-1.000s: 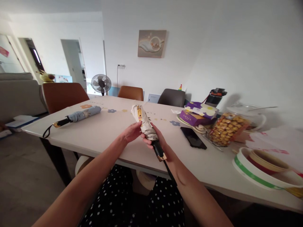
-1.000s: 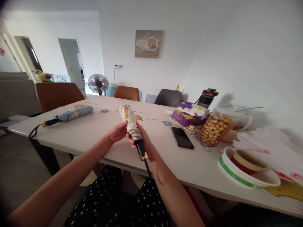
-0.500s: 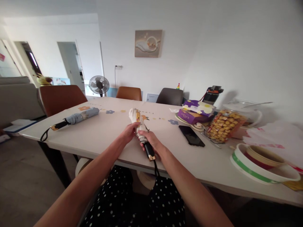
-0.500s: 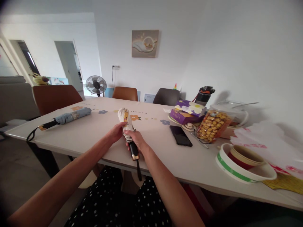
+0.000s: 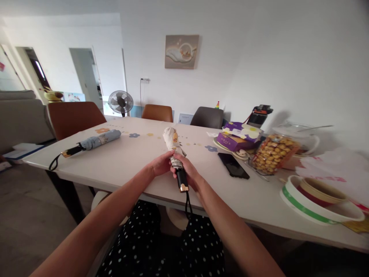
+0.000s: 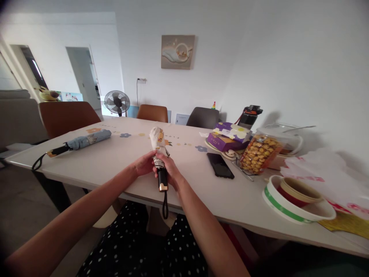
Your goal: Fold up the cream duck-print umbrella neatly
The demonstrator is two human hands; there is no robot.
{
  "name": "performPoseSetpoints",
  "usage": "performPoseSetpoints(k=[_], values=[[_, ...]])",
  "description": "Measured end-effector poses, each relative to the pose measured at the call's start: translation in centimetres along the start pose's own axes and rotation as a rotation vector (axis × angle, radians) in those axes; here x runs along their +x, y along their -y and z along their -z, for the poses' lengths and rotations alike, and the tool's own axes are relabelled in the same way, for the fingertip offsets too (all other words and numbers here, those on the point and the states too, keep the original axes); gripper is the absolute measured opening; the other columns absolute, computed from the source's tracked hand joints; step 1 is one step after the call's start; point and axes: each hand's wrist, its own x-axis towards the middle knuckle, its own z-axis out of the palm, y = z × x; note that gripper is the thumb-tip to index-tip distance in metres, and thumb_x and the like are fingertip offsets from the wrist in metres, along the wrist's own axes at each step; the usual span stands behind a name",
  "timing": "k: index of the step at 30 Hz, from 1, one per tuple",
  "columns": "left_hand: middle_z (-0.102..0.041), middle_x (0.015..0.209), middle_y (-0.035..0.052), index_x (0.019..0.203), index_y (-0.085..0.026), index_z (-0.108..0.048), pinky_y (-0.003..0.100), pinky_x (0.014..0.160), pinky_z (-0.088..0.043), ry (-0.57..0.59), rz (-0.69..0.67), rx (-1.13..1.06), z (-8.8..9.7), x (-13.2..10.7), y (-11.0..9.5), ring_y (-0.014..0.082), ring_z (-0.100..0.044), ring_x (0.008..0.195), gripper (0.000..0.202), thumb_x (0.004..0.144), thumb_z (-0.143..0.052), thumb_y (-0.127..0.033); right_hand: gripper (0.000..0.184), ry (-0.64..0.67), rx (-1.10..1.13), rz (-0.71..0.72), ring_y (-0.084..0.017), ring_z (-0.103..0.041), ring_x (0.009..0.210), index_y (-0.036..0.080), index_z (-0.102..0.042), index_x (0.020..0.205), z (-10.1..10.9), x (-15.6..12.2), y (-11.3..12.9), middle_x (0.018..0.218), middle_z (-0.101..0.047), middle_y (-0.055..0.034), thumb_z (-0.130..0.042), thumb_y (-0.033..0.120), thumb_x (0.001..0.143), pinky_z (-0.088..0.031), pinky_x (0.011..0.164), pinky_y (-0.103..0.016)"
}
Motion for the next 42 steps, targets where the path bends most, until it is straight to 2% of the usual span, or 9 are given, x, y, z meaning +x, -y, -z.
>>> performPoseSetpoints(k=[4,7,10,13,16,21,31,35,42], values=[[-0.034,0.035,-0.0036,0.057,-0.016,-0.048,0.03,0.035,-0.042,-0.047,0.067,-0.031,0.3,-0.1,-0.3,0.0157,-0.044,0.031,0.035,0.08,-0.048,-0.043,0.027,0.047,-0.073,0.007,-0.013,-0.055,0.045,0.012,-0.057,0.079,-0.2,-0.1,-0.2,0.062,-0.06,-0.004,-0.056,0.04,0.08,-0.05,0.036,-0.025],[-0.046,0.041,0.0005,0.072,-0.012,-0.058,0.026,0.033,-0.038,-0.109,0.072,-0.055,0.6,0.0,-0.5,0.0149,-0.046,0.034,0.031,0.078,-0.046,-0.04,0.034,0.023,-0.199,0.002,-0.016,-0.058,0.047,0.013,-0.058,0.081,-0.1,0.1,-0.3,0.063,-0.062,-0.0051,-0.055,0.047,0.079,-0.051,0.038,-0.029],[-0.061,0.063,0.0061,0.083,-0.01,-0.059,0.026,0.051,-0.048,-0.238,-0.071,-0.175,0.7,0.2,-0.7,0.015,-0.058,0.053,0.021,0.076,-0.048,-0.027,0.036,-0.195,-0.462,0.106,-0.014,-0.054,0.04,0.014,-0.056,0.069,0.1,0.5,-0.5,0.054,-0.059,-0.0032,-0.061,0.049,0.074,-0.042,0.032,-0.022],[-0.062,0.069,0.0062,0.078,-0.012,-0.056,0.028,0.064,-0.051,-0.299,-0.161,-0.222,0.6,0.4,-0.8,0.0146,-0.06,0.06,0.013,0.075,-0.049,-0.022,0.041,-0.377,-0.612,0.283,-0.011,-0.049,0.034,0.016,-0.05,0.057,0.3,0.7,-0.6,0.05,-0.056,-0.0018,-0.055,0.052,0.076,-0.033,0.03,-0.02],[-0.06,0.063,0.0047,0.076,-0.014,-0.054,0.03,0.059,-0.051,-0.282,-0.126,-0.171,0.5,0.4,-0.7,0.0146,-0.058,0.055,0.013,0.076,-0.051,-0.027,0.042,-0.411,-0.684,0.391,-0.009,-0.046,0.035,0.017,-0.048,0.052,0.5,0.7,-0.8,0.046,-0.052,0.0007,-0.051,0.051,0.078,-0.033,0.035,-0.019],[-0.061,0.064,0.0035,0.083,-0.014,-0.055,0.027,0.05,-0.049,-0.355,-0.058,-0.089,0.7,0.3,-0.6,0.0129,-0.057,0.051,0.016,0.075,-0.056,-0.027,0.039,-0.642,-0.571,0.415,-0.008,-0.041,0.036,0.019,-0.041,0.052,1.2,1.0,-0.3,0.043,-0.044,0.0032,-0.05,0.045,0.079,-0.031,0.035,-0.019],[-0.059,0.06,0.0057,0.072,-0.012,-0.061,0.021,0.041,-0.038,-0.328,-0.148,0.271,0.4,0.7,0.7,0.0087,-0.05,0.044,0.018,0.074,-0.061,-0.03,0.043,-0.527,-0.461,0.324,-0.01,-0.047,0.039,0.018,-0.049,0.068,1.9,2.1,-0.5,0.052,-0.052,0.0001,-0.053,0.06,0.076,-0.033,0.028,-0.019],[-0.062,0.066,0.0075,0.072,-0.011,-0.063,0.021,0.048,-0.041,-0.312,-0.161,0.321,0.8,0.9,0.8,0.0102,-0.054,0.053,0.018,0.072,-0.064,-0.03,0.033,-0.558,-0.535,0.294,-0.01,-0.049,0.04,0.018,-0.049,0.069,2.2,2.4,-0.9,0.052,-0.053,0.0003,-0.061,0.048,0.074,-0.033,0.027,-0.019],[-0.06,0.069,0.0066,0.078,-0.011,-0.063,0.022,0.05,-0.039,-0.288,-0.152,0.395,0.5,0.6,0.7,0.0099,-0.052,0.055,0.026,0.071,-0.066,-0.035,0.022,-0.543,-0.581,0.285,-0.012,-0.053,0.04,0.018,-0.049,0.066,2.3,2.2,-0.7,0.057,-0.056,-0.0011,-0.047,0.032,0.083,-0.038,0.029,-0.021]])
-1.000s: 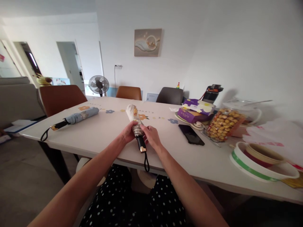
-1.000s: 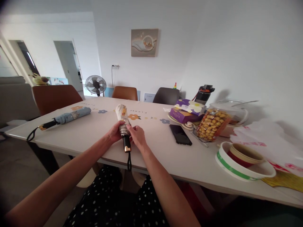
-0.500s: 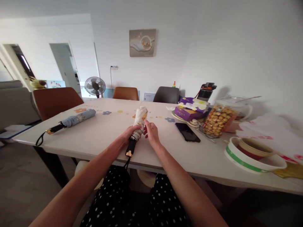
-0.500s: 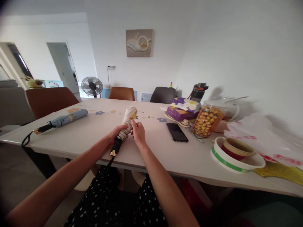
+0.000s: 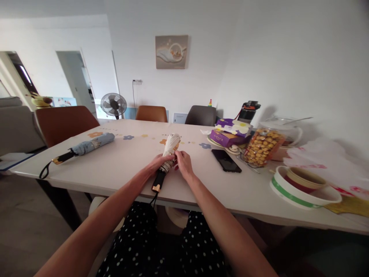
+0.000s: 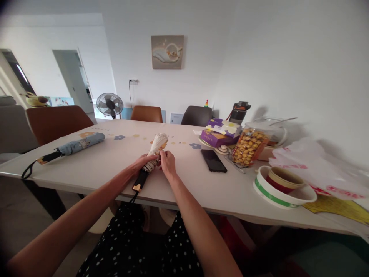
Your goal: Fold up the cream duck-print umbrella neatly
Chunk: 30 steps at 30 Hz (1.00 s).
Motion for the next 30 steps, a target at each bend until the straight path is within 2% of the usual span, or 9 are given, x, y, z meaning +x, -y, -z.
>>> performPoseSetpoints(k=[9,15,23,30], values=[[-0.059,0.07,0.0072,0.077,-0.01,-0.062,0.022,0.052,-0.038,0.033,-0.001,0.002,0.02,-0.34,-0.19,0.0104,-0.052,0.058,0.029,0.071,-0.066,-0.037,0.021,-0.029,-0.111,0.035,-0.009,-0.045,0.031,0.02,-0.04,0.059,0.17,-0.42,0.73,0.045,-0.047,0.0042,-0.044,0.017,0.079,-0.032,0.03,-0.019],[-0.057,0.07,0.0054,0.081,-0.009,-0.059,0.021,0.051,-0.038,0.037,0.025,0.001,0.32,-0.21,0.01,0.008,-0.05,0.055,0.03,0.071,-0.064,-0.037,0.021,-0.013,-0.091,0.051,-0.01,-0.046,0.032,0.02,-0.041,0.06,0.21,-0.43,0.7,0.042,-0.047,0.0043,-0.04,0.017,0.08,-0.034,0.033,-0.02],[-0.057,0.072,0.007,0.083,-0.008,-0.058,0.021,0.059,-0.041,0.104,-0.012,0.007,0.51,-0.19,-0.03,0.0098,-0.053,0.063,0.029,0.072,-0.061,-0.036,0.021,-0.011,-0.054,0.067,-0.012,-0.047,0.031,0.02,-0.041,0.058,0.27,-0.26,0.5,0.04,-0.047,0.0035,-0.038,0.018,0.079,-0.034,0.033,-0.021],[-0.056,0.07,0.0058,0.083,-0.009,-0.058,0.02,0.053,-0.039,0.079,0.01,-0.028,0.34,-0.38,-0.18,0.0087,-0.051,0.058,0.029,0.07,-0.062,-0.034,0.018,-0.001,-0.031,0.041,-0.012,-0.047,0.032,0.02,-0.043,0.061,0.24,-0.28,0.59,0.042,-0.049,0.0033,-0.04,0.02,0.078,-0.036,0.034,-0.021]])
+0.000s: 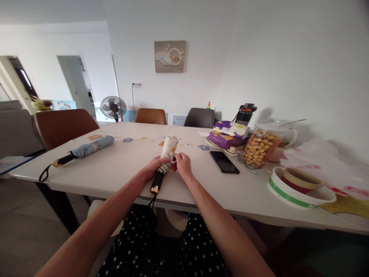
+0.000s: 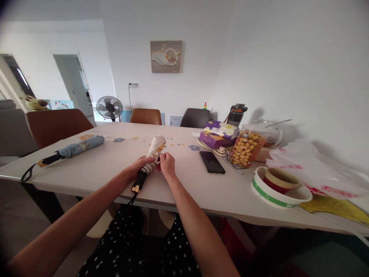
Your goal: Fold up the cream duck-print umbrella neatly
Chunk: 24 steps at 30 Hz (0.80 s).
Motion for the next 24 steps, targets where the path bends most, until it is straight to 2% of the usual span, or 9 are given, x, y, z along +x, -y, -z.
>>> performPoseSetpoints(k=[4,9,13,15,16,18,20,22,24], values=[[-0.057,0.07,0.0057,0.084,-0.009,-0.059,0.02,0.052,-0.04,-0.035,0.014,-0.021,0.0,0.0,0.1,0.0083,-0.052,0.056,0.03,0.067,-0.065,-0.034,0.018,0.016,0.051,-0.035,-0.012,-0.05,0.035,0.019,-0.045,0.065,-0.1,-0.1,0.0,0.048,-0.052,0.002,-0.044,0.028,0.08,-0.038,0.035,-0.022],[-0.057,0.069,0.0048,0.084,-0.009,-0.058,0.021,0.052,-0.04,-0.103,0.009,0.015,-0.8,0.1,-0.1,0.0085,-0.052,0.054,0.029,0.066,-0.064,-0.031,0.029,0.045,0.103,-0.094,-0.012,-0.052,0.039,0.016,-0.048,0.069,-0.2,0.0,0.1,0.055,-0.054,-0.0008,-0.049,0.043,0.08,-0.041,0.034,-0.022],[-0.057,0.066,0.0047,0.082,-0.009,-0.057,0.022,0.049,-0.04,-0.177,-0.018,0.28,-1.8,-1.4,-1.4,0.0106,-0.052,0.054,0.026,0.069,-0.06,-0.031,0.035,0.151,0.16,-0.133,-0.012,-0.053,0.047,0.012,-0.054,0.073,-0.2,-1.0,1.1,0.063,-0.057,-0.0046,-0.057,0.046,0.075,-0.042,0.036,-0.021],[-0.058,0.066,0.0041,0.084,-0.01,-0.056,0.022,0.046,-0.038,-0.253,-0.032,0.52,-2.1,-3.8,-2.2,0.0122,-0.053,0.056,0.028,0.068,-0.06,-0.033,0.034,0.291,0.304,-0.158,-0.013,-0.055,0.054,0.011,-0.058,0.083,-0.5,-2.9,1.8,0.069,-0.059,-0.0051,-0.058,0.044,0.075,-0.044,0.039,-0.022],[-0.06,0.071,0.0039,0.089,-0.012,-0.055,0.021,0.047,-0.039,-0.329,-0.037,0.645,-2.1,-5.5,-2.4,0.0133,-0.054,0.059,0.033,0.065,-0.063,-0.033,0.035,0.344,0.367,-0.155,-0.014,-0.057,0.058,0.012,-0.058,0.09,-0.7,-4.4,2.0,0.073,-0.06,-0.0054,-0.059,0.043,0.074,-0.046,0.041,-0.023],[-0.062,0.074,0.0025,0.096,-0.015,-0.053,0.022,0.049,-0.04,-0.425,0.001,0.883,-2.0,-9.8,-2.4,0.016,-0.057,0.064,0.04,0.064,-0.064,-0.035,0.036,0.378,0.41,-0.137,-0.018,-0.06,0.067,0.014,-0.058,0.097,-1.3,-8.2,2.2,0.083,-0.063,-0.006,-0.065,0.036,0.07,-0.049,0.047,-0.026],[-0.064,0.081,0.0016,0.105,-0.019,-0.052,0.026,0.059,-0.045,-0.378,0.035,1.034,-1.4,-14.9,-1.5,0.0183,-0.061,0.071,0.044,0.066,-0.063,-0.037,0.039,0.376,0.444,-0.086,-0.02,-0.061,0.082,0.014,-0.059,0.099,-2.3,-12.8,1.8,0.092,-0.064,-0.0063,-0.07,0.028,0.064,-0.052,0.066,-0.029],[-0.064,0.103,0.0029,0.114,-0.024,-0.05,0.028,0.075,-0.048,-0.314,0.016,1.109,-0.4,-19.9,0.0,0.02,-0.062,0.089,0.048,0.068,-0.06,-0.032,0.04,0.367,0.55,-0.11,-0.021,-0.06,0.091,0.015,-0.058,0.101,-3.6,-17.2,1.0,0.096,-0.065,-0.0062,-0.068,0.025,0.064,-0.049,0.08,-0.032],[-0.055,0.125,0.0044,0.13,-0.028,-0.037,0.028,0.085,-0.046,-0.339,0.06,1.131,0.7,-24.5,1.8,0.0219,-0.057,0.106,0.07,0.065,-0.063,-0.031,0.041,0.407,0.63,-0.173,-0.023,-0.059,0.095,0.015,-0.057,0.105,-5.0,-20.4,0.0,0.101,-0.065,-0.0068,-0.066,0.026,0.066,-0.046,0.086,-0.033]])
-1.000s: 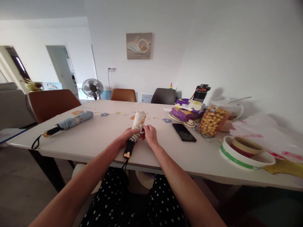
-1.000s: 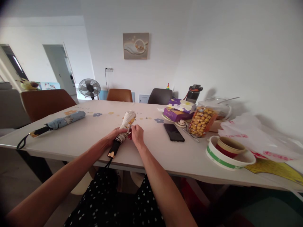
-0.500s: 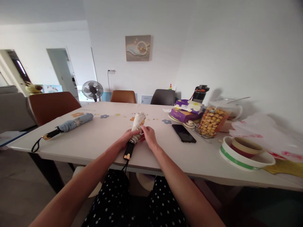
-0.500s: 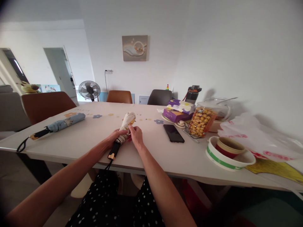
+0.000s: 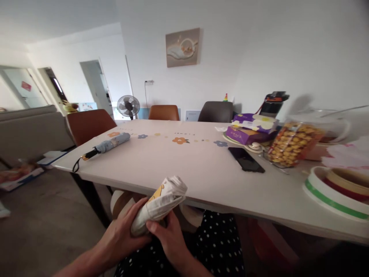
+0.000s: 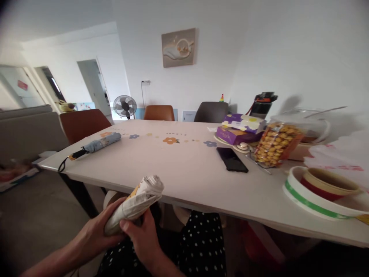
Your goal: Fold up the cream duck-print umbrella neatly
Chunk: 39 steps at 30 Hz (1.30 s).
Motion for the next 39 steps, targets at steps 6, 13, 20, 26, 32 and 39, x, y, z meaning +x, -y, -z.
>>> performPoseSetpoints(k=[6,13,20,26,32,39], values=[[-0.062,0.112,0.0042,0.119,-0.027,-0.046,0.03,0.076,-0.048,0.098,0.477,0.027,-0.9,-7.7,5.8,0.0248,-0.062,0.096,0.054,0.068,-0.056,-0.044,0.038,0.167,-0.06,-0.208,-0.023,-0.058,0.092,0.014,-0.059,0.103,-3.1,-0.7,-4.9,0.096,-0.064,-0.0057,-0.066,0.025,0.068,-0.046,0.082,-0.032],[-0.064,0.105,0.0042,0.12,-0.024,-0.045,0.033,0.087,-0.043,0.058,0.71,-0.097,-1.4,-12.0,10.5,0.0283,-0.058,0.102,0.065,0.06,-0.051,-0.047,0.029,0.5,0.013,-0.638,-0.018,-0.061,0.063,0.013,-0.061,0.087,-6.0,1.3,-8.2,0.075,-0.063,-0.0029,-0.067,0.021,0.059,-0.051,0.06,-0.031],[-0.053,0.126,-0.002,0.127,-0.045,-0.038,0.041,0.078,-0.047,0.101,0.7,-0.069,-3.6,-13.6,13.6,0.033,-0.057,0.105,0.075,0.054,-0.056,-0.039,0.026,0.443,-0.047,-0.908,-0.02,-0.063,0.052,0.013,-0.058,0.079,-6.5,2.5,-11.9,0.057,-0.062,-0.004,-0.044,0.004,0.058,-0.051,0.049,-0.03],[-0.066,0.089,0.0025,0.12,-0.032,-0.045,0.038,0.062,-0.048,0.055,0.696,-0.03,-3.3,-12.8,16.3,0.0294,-0.065,0.074,0.057,0.064,-0.049,-0.041,0.009,0.269,-0.038,-0.842,-0.019,-0.062,0.047,0.013,-0.051,0.069,-6.8,3.4,-12.8,0.057,-0.06,-0.0052,-0.044,0.008,0.065,-0.049,0.043,-0.028],[-0.048,0.055,-0.0015,0.086,-0.018,-0.046,0.023,0.031,-0.027,0.257,0.884,-0.269,-1.7,-10.7,17.0,0.0106,-0.04,0.029,0.057,0.067,-0.03,-0.069,0.008,0.179,0.022,-0.798,-0.017,-0.061,0.045,0.012,-0.05,0.076,-6.2,4.4,-13.1,0.057,-0.059,-0.0023,-0.046,0.012,0.069,-0.05,0.042,-0.028],[-0.044,0.057,-0.0049,0.078,-0.019,-0.043,0.02,0.033,-0.023,0.27,0.978,-0.569,-3.1,-13.2,17.9,0.0064,-0.036,0.036,0.048,0.059,-0.055,-0.061,0.009,0.184,0.063,-0.808,-0.016,-0.061,0.044,0.011,-0.049,0.077,-5.4,4.1,-13.1,0.06,-0.062,-0.0056,-0.049,0.014,0.068,-0.05,0.044,-0.028]])
